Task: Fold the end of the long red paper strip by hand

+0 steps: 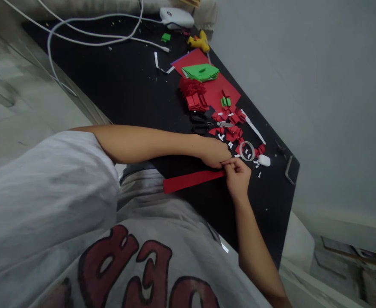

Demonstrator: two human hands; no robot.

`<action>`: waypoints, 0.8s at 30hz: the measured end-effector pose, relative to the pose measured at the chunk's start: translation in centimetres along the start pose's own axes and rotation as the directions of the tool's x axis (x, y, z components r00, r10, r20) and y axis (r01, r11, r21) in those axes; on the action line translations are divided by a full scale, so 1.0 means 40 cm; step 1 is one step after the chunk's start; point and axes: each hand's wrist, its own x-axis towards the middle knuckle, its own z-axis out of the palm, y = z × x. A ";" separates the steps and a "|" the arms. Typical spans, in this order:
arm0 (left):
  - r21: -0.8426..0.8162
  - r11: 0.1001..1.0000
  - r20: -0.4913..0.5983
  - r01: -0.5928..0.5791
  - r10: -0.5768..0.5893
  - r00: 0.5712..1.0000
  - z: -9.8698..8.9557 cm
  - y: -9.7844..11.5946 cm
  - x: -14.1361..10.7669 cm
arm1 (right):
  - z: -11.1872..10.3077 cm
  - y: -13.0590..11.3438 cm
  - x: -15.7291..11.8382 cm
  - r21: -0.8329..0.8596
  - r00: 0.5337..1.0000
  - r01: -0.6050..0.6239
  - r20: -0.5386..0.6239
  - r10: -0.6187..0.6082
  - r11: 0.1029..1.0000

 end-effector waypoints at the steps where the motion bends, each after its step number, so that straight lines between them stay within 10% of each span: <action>1: -0.006 1.000 -0.006 -0.001 0.001 1.000 0.001 0.000 0.000 | 0.000 -0.001 0.000 0.000 1.000 0.003 -0.003 -0.003 1.000; 24: 0.017 1.000 -0.003 -0.002 0.002 1.000 -0.007 0.003 -0.006 | -0.001 -0.008 -0.002 -0.010 1.000 -0.007 0.008 0.007 1.000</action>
